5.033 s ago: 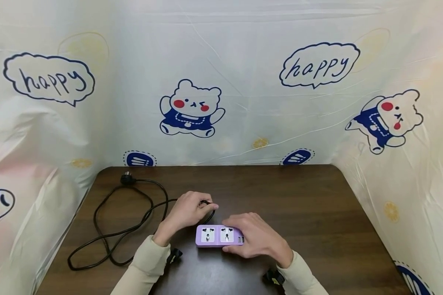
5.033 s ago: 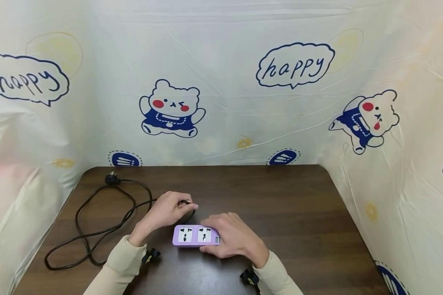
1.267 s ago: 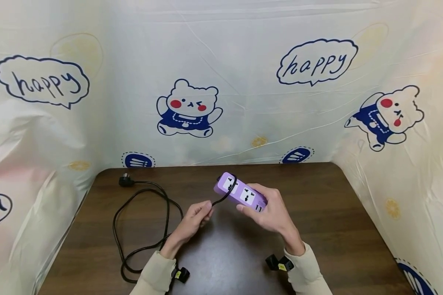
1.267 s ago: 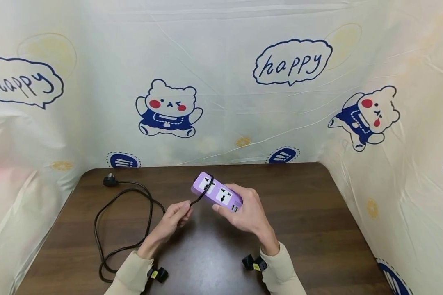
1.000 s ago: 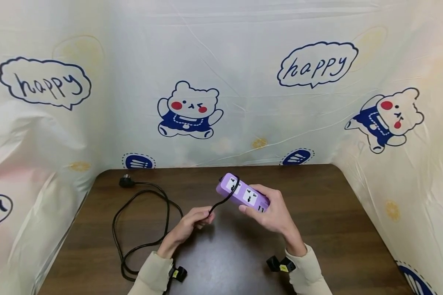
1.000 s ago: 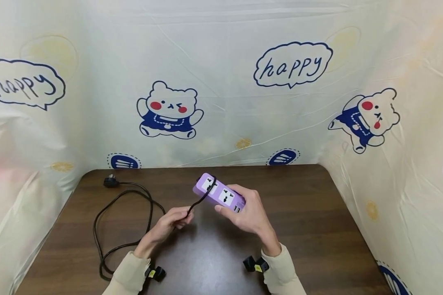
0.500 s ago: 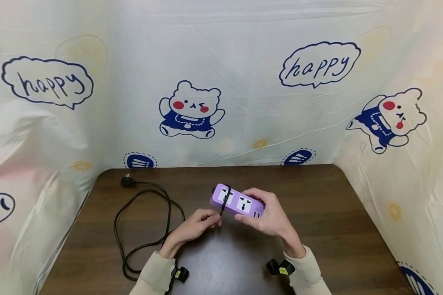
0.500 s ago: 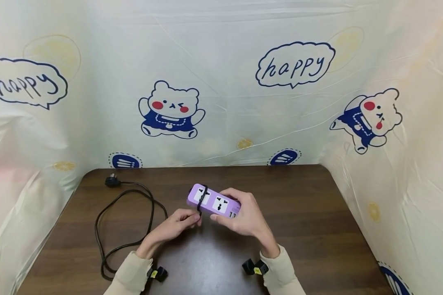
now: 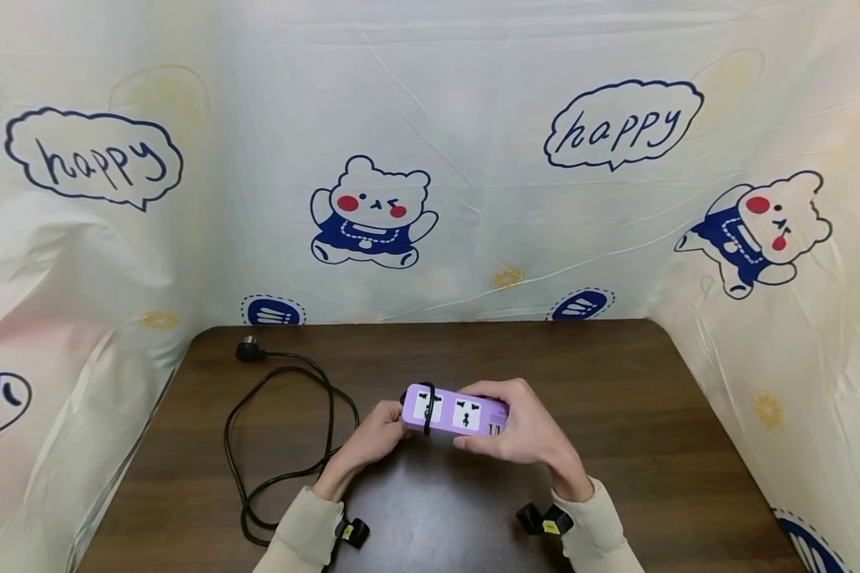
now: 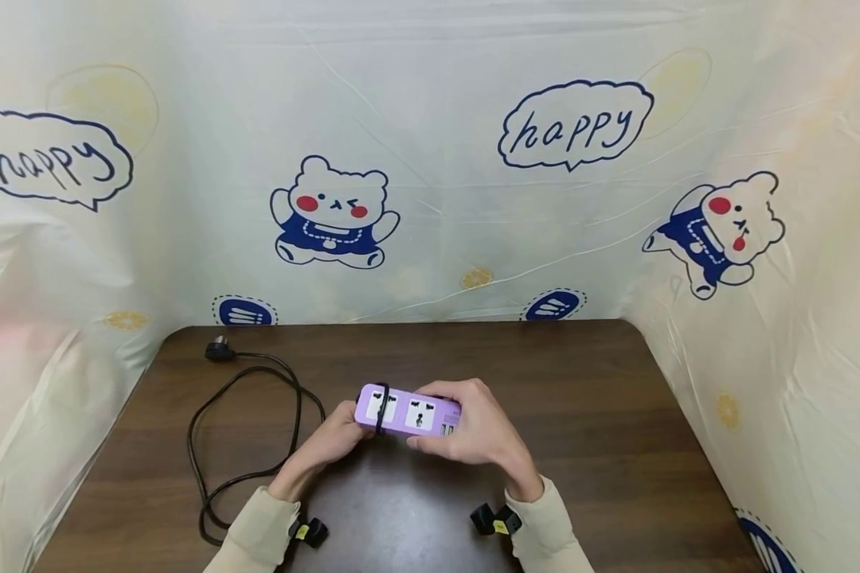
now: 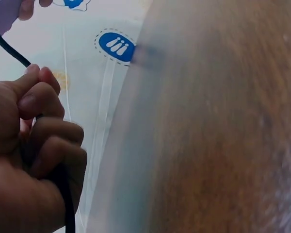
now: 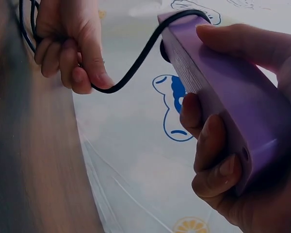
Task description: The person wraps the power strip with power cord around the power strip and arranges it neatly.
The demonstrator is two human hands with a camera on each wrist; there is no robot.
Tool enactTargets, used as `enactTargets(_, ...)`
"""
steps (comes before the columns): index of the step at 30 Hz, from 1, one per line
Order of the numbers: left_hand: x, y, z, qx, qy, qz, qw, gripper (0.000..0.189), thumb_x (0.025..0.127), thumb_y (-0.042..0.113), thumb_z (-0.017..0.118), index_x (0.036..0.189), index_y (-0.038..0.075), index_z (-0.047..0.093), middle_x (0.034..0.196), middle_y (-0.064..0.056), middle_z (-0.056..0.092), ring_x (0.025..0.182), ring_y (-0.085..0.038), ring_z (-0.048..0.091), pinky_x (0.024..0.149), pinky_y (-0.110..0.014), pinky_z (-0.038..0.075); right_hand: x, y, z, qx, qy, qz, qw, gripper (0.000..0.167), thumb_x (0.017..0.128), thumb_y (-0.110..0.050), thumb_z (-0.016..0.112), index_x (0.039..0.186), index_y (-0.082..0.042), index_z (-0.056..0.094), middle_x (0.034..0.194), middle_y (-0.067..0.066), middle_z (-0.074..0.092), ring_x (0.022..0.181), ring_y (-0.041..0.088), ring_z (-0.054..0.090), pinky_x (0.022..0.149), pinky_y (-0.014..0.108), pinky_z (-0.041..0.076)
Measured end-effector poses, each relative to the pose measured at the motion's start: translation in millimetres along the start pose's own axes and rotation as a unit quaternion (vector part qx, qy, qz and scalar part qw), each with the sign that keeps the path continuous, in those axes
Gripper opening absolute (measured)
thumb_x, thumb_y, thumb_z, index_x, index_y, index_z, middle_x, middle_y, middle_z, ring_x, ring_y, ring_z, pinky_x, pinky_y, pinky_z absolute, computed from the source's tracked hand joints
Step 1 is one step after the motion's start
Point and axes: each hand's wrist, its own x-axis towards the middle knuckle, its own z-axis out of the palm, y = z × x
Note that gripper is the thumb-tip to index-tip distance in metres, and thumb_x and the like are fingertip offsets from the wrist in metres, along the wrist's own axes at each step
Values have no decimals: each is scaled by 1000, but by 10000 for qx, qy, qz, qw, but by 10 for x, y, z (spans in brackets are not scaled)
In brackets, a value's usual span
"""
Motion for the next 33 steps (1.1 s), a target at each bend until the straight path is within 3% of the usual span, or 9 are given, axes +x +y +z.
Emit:
enactTargets(4,-10,13,7,85,72,97,9999,19,105,4,59,99,-4,75,68,1,56,61,-4,42,61,-21,36,-15,2,9,27,-222,-72,9997,43,76,-29,96,114,-25,79,93,-8,76,74,9,66,63,30,57)
enactTargets(7,-16,40,-10,199,70,135,9997,19,106,6,61,108,2,79,83,-1,70,70,-6,51,67,-22,43,-19,9,20,78,-357,-81,9993,42,76,-30,96,115,-25,80,94,-7,77,74,8,67,63,29,56)
enactTargets(9,-13,58,-32,317,115,173,9993,19,103,4,61,106,7,80,91,0,74,77,-8,56,73,-23,46,-17,14,30,106,-447,-70,9989,43,77,-31,96,116,-25,80,96,-8,78,73,8,66,62,29,56)
enactTargets(15,-23,149,-110,690,231,323,9968,26,98,-4,61,80,13,69,78,4,61,76,-8,52,73,-24,43,-2,24,65,99,-608,-93,9981,44,76,-32,97,117,-27,80,97,-9,78,72,6,66,60,28,55)
enactTargets(25,-66,260,-185,823,437,451,9946,20,107,17,65,96,20,81,87,5,74,80,-7,59,77,-25,47,3,16,102,134,-738,-190,9970,42,77,-32,96,115,-29,79,94,-12,77,70,6,66,59,27,55)
enactTargets(30,-81,305,-188,1036,559,697,9906,18,106,23,68,92,24,79,82,10,69,77,-6,57,76,-24,45,10,6,115,169,-869,-212,9959,40,78,-34,95,115,-32,79,94,-13,76,71,5,66,59,27,56)
enactTargets(33,-95,351,-194,1190,619,677,9886,18,105,27,69,89,28,78,77,12,65,74,-5,56,73,-23,45,17,-7,121,184,-965,-224,9949,39,79,-35,94,115,-32,79,94,-13,76,71,5,66,59,28,56)
